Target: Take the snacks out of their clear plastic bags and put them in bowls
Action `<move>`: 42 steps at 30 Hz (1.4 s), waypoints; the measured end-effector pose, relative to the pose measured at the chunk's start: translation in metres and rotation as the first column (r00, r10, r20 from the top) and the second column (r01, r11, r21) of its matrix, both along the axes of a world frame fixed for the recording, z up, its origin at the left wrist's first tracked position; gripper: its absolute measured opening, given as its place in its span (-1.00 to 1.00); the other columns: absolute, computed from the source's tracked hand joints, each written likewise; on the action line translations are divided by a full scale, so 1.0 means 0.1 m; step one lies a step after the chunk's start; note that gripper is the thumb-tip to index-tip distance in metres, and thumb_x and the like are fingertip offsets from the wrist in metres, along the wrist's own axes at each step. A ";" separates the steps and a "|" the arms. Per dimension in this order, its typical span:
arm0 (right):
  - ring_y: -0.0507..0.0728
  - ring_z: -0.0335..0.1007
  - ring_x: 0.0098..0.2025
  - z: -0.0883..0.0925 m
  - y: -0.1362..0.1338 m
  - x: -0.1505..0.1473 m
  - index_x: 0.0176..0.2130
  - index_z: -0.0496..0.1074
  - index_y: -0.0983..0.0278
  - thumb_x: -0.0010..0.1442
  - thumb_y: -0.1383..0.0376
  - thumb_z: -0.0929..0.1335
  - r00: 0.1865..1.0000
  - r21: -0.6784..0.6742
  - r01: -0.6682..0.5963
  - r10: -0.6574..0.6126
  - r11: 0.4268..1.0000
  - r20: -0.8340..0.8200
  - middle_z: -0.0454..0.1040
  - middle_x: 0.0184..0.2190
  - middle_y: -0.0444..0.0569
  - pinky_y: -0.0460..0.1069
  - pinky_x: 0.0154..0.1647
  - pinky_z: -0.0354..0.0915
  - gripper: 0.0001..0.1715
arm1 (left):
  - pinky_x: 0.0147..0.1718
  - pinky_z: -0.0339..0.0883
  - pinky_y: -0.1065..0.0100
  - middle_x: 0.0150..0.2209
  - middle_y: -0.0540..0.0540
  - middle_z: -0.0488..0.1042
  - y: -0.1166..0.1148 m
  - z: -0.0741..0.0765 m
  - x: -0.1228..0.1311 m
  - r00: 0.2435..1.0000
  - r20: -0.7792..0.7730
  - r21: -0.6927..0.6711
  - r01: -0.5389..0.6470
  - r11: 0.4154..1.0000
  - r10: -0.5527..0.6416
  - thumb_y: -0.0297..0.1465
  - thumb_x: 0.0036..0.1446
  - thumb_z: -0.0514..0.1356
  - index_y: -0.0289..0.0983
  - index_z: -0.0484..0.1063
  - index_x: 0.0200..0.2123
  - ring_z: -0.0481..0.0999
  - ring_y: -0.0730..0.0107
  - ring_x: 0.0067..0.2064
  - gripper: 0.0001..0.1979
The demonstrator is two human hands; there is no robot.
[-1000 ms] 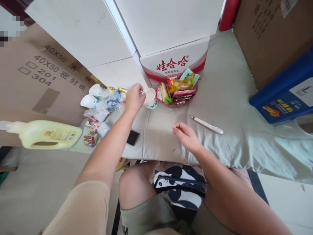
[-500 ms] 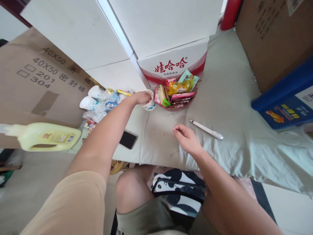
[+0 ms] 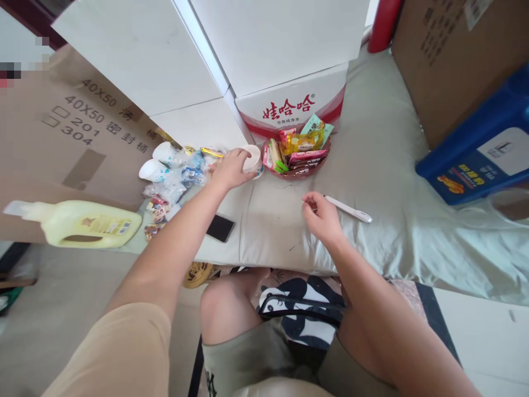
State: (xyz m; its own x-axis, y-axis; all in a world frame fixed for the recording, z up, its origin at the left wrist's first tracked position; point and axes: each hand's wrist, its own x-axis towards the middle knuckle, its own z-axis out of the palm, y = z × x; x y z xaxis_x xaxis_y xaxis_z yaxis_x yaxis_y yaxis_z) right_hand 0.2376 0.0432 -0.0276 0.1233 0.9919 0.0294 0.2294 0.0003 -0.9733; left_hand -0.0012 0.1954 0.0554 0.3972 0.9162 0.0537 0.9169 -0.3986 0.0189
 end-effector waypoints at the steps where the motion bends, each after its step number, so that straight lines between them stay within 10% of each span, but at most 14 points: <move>1: 0.13 0.37 -0.37 0.00 0.00 0.01 -0.25 0.37 0.21 0.08 0.20 0.25 1.000 0.000 -0.004 0.004 1.000 -0.007 0.50 -0.35 -0.03 0.03 -0.32 0.24 -0.78 | 0.21 0.19 0.03 0.20 -0.26 0.37 -0.02 -0.02 -0.07 1.000 0.004 0.014 -0.014 1.000 0.014 -0.20 0.12 0.27 -0.25 0.38 0.11 0.32 -0.03 0.23 -0.49; 10: 0.10 0.33 -0.39 0.03 -0.01 -0.12 -0.23 0.38 0.21 0.11 0.20 0.28 0.998 -0.022 -0.050 0.049 0.999 -0.024 0.49 -0.35 -0.04 0.00 -0.36 0.20 -0.79 | 0.07 0.23 0.15 -0.03 -0.26 0.54 -0.09 -0.27 -0.18 0.980 -0.111 -0.047 -0.173 0.984 0.167 -0.35 0.24 0.13 -0.24 0.49 -0.12 0.45 0.01 0.10 -0.80; 18: 0.10 0.33 -0.37 0.07 -0.02 -0.10 -0.21 0.37 0.21 0.13 0.20 0.27 0.999 0.016 -0.014 0.015 1.000 -0.036 0.46 -0.35 -0.06 0.01 -0.32 0.23 -0.78 | 0.06 0.24 0.11 -0.04 -0.22 0.57 -0.63 0.08 -0.22 0.987 0.152 0.314 -0.104 0.944 0.058 -0.35 0.31 0.06 -0.23 0.48 -0.12 0.47 0.06 0.05 -0.78; 23: 0.10 0.31 -0.35 0.15 -0.09 0.07 -0.22 0.32 0.20 0.13 0.19 0.28 0.991 0.105 0.129 -0.123 0.986 -0.058 0.43 -0.35 -0.09 0.00 -0.32 0.23 -0.80 | 0.03 0.23 0.08 -0.02 -0.20 0.58 -0.97 0.14 0.63 0.962 0.135 0.328 0.180 0.927 -0.235 -0.34 0.35 0.06 -0.23 0.52 -0.07 0.47 0.08 0.07 -0.74; 29: 0.08 0.31 -0.33 0.06 -0.11 0.47 -0.27 0.24 0.18 0.09 0.22 0.27 0.930 0.105 0.353 -0.337 0.930 -0.144 0.37 -0.36 -0.13 0.00 -0.23 0.27 -0.84 | -0.02 0.23 0.10 -0.05 -0.20 0.58 -0.83 -0.24 2.04 0.901 0.111 0.255 0.383 0.888 -0.420 -0.39 0.35 0.09 -0.18 0.54 -0.09 0.47 0.11 0.05 -0.78; 34: 0.09 0.34 -0.30 -0.03 -0.06 0.79 -0.25 0.21 0.17 0.06 0.21 0.25 0.874 -0.042 0.439 -0.438 0.897 -0.209 0.36 -0.34 -0.12 -0.02 -0.27 0.27 -0.81 | -0.03 0.26 0.09 -0.05 -0.22 0.56 -0.63 -0.48 2.66 0.898 0.121 0.136 0.407 0.903 -0.423 -0.46 0.32 0.11 -0.20 0.54 -0.09 0.49 0.12 0.05 -0.79; 42: 0.16 0.36 -0.31 -0.11 -0.12 1.09 -0.27 0.35 0.19 0.15 0.21 0.24 0.904 0.068 0.315 -0.321 0.947 0.283 0.47 -0.34 -0.03 0.04 -0.25 0.24 -0.84 | 0.00 0.36 0.18 -0.07 -0.18 0.55 -1.25 -0.56 2.01 0.807 0.496 0.201 0.253 0.946 -0.321 -0.50 0.17 0.17 -0.22 0.48 -0.10 0.53 0.18 0.00 -0.77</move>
State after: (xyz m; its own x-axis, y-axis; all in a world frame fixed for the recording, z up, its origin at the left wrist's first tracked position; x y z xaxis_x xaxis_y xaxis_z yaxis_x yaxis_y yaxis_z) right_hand 0.3462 0.0309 -0.0388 0.4157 0.9001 0.1305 0.4898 -0.1006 -0.8660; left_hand 0.1999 0.0709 -0.0009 0.5231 0.7377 0.4269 0.6288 -0.6721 0.3910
